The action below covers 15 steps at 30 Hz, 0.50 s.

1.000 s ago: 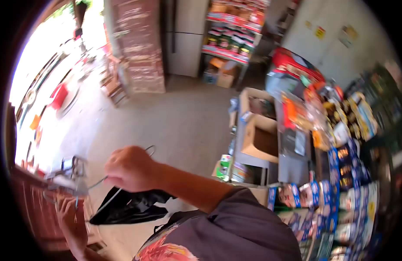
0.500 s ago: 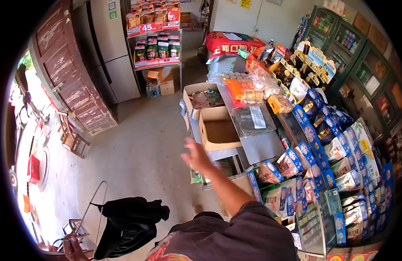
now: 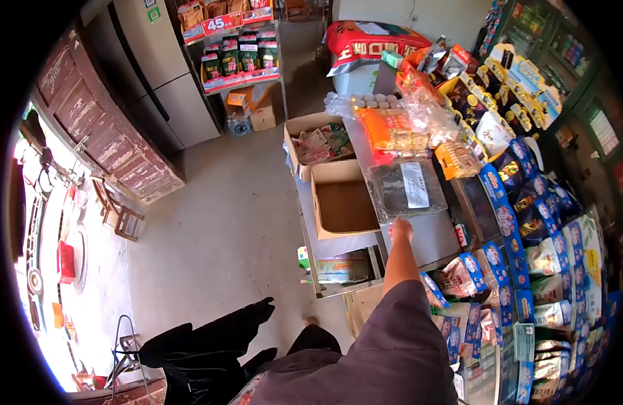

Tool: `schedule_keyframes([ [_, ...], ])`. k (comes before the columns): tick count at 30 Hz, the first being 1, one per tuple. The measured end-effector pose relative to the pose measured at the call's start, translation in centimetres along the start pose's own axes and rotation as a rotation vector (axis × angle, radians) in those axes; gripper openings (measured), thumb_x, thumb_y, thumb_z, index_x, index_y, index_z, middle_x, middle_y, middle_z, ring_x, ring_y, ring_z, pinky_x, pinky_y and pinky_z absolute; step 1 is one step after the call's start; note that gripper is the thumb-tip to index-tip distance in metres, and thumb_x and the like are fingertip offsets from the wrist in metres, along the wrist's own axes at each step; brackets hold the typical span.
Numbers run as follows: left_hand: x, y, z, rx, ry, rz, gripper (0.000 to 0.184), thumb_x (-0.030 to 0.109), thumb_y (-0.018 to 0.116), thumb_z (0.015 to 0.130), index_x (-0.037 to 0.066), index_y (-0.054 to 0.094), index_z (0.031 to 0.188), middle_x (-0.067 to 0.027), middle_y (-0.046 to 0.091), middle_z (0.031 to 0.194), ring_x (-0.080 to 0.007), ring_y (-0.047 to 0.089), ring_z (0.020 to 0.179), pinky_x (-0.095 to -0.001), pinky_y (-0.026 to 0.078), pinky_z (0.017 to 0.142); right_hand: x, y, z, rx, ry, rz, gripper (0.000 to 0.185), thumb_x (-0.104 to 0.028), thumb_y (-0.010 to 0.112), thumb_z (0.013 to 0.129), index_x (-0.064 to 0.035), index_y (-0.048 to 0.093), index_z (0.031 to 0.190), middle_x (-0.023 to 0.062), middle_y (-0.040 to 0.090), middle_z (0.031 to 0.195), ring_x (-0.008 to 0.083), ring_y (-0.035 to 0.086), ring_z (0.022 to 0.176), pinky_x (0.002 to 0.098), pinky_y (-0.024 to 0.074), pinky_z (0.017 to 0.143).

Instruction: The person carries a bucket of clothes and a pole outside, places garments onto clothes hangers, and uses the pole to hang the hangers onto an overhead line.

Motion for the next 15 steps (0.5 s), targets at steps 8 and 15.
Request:
schedule_keyframes([
  [8, 4.1, 3.3, 0.2, 0.040, -0.010, 0.065, 0.011, 0.005, 0.057, 0.093, 0.000, 0.065, 0.095, -0.0050, 0.055, 0.080, -0.0156, 0.051, 0.068, -0.0276, 0.040, 0.059, -0.9, 1.6, 5.7, 0.208, 0.104, -0.206, 0.054, -0.055, 0.066, 0.084, -0.0038, 0.059, 0.068, 0.0051, 0.058, 0.059, 0.0170, 0.053, 0.046, 0.0330, 0.0385, 0.040],
  [15, 5.5, 5.1, 0.7, 0.038, -0.019, 0.074, 0.011, 0.007, 0.056, 0.093, 0.002, 0.065, 0.094, -0.0013, 0.052, 0.079, -0.0124, 0.048, 0.068, -0.0253, 0.037, 0.058, -6.2, -1.5, 2.0, 0.083, -0.086, 0.553, 0.024, -0.026, 0.065, 0.085, -0.0117, 0.053, 0.070, 0.0006, 0.050, 0.059, 0.0140, 0.050, 0.048, 0.0283, 0.0381, 0.041],
])
Point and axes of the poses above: each hand's wrist, its own z-axis towards the middle knuckle, its own y-axis out of the palm, x = y × z, the point moved 1 cm from there along z, towards the middle knuckle
